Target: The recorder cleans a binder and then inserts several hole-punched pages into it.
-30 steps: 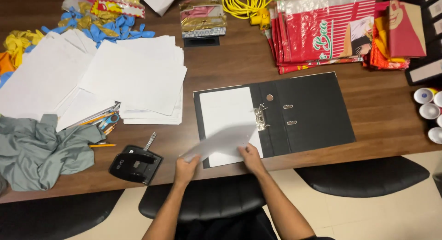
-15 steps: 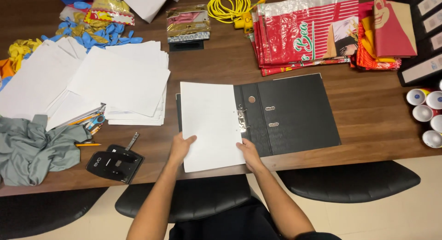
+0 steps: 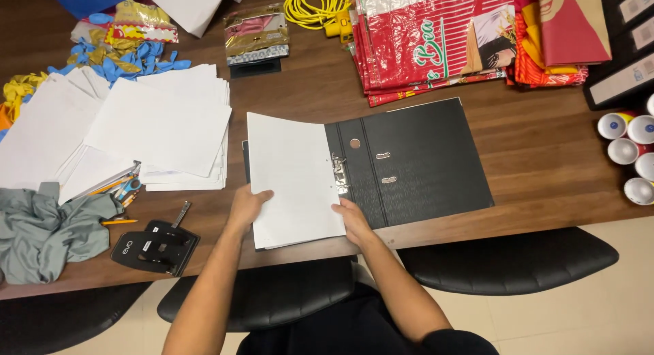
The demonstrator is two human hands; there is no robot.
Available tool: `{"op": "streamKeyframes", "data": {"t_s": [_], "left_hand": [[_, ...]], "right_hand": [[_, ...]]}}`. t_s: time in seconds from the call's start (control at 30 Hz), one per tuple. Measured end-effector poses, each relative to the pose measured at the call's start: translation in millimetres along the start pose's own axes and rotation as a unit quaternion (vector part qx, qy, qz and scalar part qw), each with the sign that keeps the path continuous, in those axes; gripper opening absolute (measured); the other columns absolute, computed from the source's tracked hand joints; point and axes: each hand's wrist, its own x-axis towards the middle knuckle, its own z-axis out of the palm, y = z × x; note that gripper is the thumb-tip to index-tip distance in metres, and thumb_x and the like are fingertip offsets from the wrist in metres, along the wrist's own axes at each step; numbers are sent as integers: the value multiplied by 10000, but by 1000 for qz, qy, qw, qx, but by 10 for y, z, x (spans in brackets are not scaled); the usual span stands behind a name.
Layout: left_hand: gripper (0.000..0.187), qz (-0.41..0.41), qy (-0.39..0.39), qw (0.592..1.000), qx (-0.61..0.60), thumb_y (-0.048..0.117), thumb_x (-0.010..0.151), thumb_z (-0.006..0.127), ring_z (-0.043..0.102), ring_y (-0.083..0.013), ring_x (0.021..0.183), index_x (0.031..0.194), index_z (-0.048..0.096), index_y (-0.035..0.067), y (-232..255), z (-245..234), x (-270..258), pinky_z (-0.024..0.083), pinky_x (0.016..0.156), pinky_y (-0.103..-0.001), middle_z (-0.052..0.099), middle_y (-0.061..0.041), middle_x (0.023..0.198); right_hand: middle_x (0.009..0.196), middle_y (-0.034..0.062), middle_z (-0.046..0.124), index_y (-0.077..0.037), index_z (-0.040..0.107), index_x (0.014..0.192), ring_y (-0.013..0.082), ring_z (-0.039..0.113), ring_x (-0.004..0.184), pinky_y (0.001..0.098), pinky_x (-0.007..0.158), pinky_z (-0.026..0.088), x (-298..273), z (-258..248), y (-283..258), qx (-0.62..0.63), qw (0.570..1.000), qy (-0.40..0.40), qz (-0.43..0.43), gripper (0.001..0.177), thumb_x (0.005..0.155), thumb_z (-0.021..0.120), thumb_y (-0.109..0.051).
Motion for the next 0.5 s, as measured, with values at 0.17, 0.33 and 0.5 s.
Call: {"op": "streamKeyframes", "data": {"t_s": [0.17, 0.33, 0.5], "left_hand": [[303, 6, -4, 1000, 8, 56, 846, 693, 721, -233, 819, 1112, 720, -86, 40, 11, -37, 563, 733, -340, 771, -183, 1000], [305, 6, -2, 1000, -3, 44, 849, 685, 720, -235, 835, 1120, 714, -92, -61, -6, -68, 565, 747, -342, 769, -181, 1013], [326, -11, 7, 1000, -1, 47, 867, 677, 725, -253, 855, 1154, 687, -107, 45, -2, -107, 563, 767, -348, 758, -206, 1032]], "right_hand": [[1186, 147, 700, 57, 607, 1278, 216, 682, 1061, 339, 936, 549, 7, -17, 42, 14, 1000, -2, 4, 323, 984, 551, -65], [1184, 149, 704, 49, 604, 1276, 219, 690, 1058, 338, 937, 554, 1, -9, 65, 7, 1000, 0, 18, 329, 975, 547, -72], [1187, 152, 700, 55, 604, 1278, 227, 678, 1075, 346, 943, 544, 37, 13, 44, 2, 1000, 1, 22, 337, 970, 555, -72]]}}
